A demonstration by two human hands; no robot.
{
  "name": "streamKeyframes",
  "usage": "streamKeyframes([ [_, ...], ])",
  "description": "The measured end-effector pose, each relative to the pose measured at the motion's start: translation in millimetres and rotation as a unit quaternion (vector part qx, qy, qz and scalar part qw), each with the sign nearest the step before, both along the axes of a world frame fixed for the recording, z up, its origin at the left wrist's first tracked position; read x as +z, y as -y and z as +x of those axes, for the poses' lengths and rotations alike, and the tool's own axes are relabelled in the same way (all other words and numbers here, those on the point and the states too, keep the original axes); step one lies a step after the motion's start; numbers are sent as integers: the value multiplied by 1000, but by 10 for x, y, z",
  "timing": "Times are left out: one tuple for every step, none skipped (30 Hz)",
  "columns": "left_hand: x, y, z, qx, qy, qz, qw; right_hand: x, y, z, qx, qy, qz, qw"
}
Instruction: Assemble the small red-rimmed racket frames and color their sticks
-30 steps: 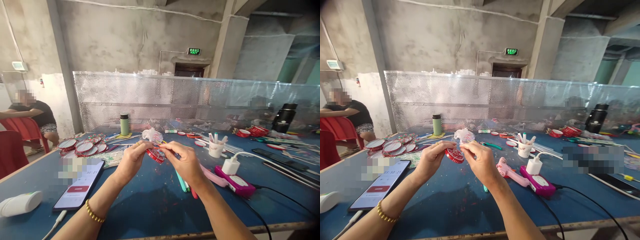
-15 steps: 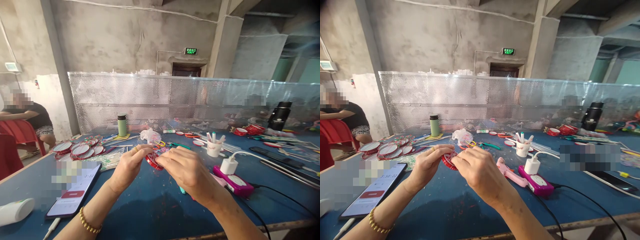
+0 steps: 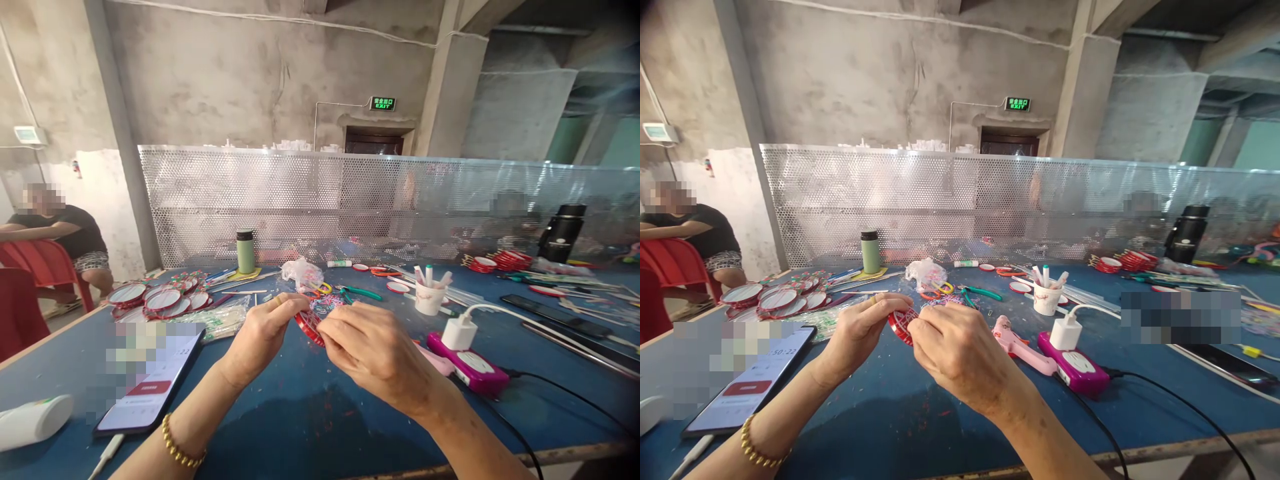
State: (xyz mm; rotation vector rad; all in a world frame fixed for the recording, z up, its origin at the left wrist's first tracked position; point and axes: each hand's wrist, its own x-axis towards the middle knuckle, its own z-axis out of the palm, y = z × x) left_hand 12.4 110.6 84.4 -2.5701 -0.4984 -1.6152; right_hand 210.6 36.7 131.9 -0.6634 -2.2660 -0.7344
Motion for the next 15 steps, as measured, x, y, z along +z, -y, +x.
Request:
streamKeyframes([
  [0, -2, 1, 0, 0, 1, 1000, -9, -3, 1, 3, -5, -2, 1000],
  [0, -3, 1, 1, 1, 3, 1000, -17, -5, 1, 4, -9, -4, 1000],
  [-1, -5, 0, 1, 2, 3, 1000, -23, -6, 1, 4, -11, -4, 1000],
  [-2, -6, -1, 2, 1, 2, 1000, -28, -8, 1, 3, -13, -3, 1000],
  [-2, -7, -1, 1, -1, 1, 1000, -31, -10, 2, 2, -14, -3, 1000],
  [-2, -9, -2, -1, -4, 0, 1000, -34, -14, 5, 2, -15, -5, 1000],
  [-2, -10, -2, -3, -6, -2, 1000, -35, -21, 8, 3, -15, -10, 1000],
  [-2, -11, -3, -5, -8, -4, 1000, -36, -30, 13, 6, -14, -18, 1000],
  [-3, -13, -3, -5, -9, -8, 1000, -35, -40, 18, 10, -13, -26, 1000],
  [-3, -15, -3, -4, -10, -11, 1000, -34, -50, 22, 13, -11, -34, 999],
  [-5, -17, -4, -2, -11, -16, 1000, -32, -59, 27, 16, -11, -40, 999],
  [-7, -19, -5, 1, -11, -21, 1000, -30, -65, 30, 18, -12, -43, 999],
  [-9, -20, -6, 2, -12, -25, 1000, -27, -68, 32, 18, -14, -45, 999],
  [-11, -21, -7, 4, -13, -28, 1000, -24, -67, 33, 18, -14, -47, 999],
  [-13, -20, -8, 6, -13, -30, 999, -20, -62, 34, 18, -15, -48, 999],
])
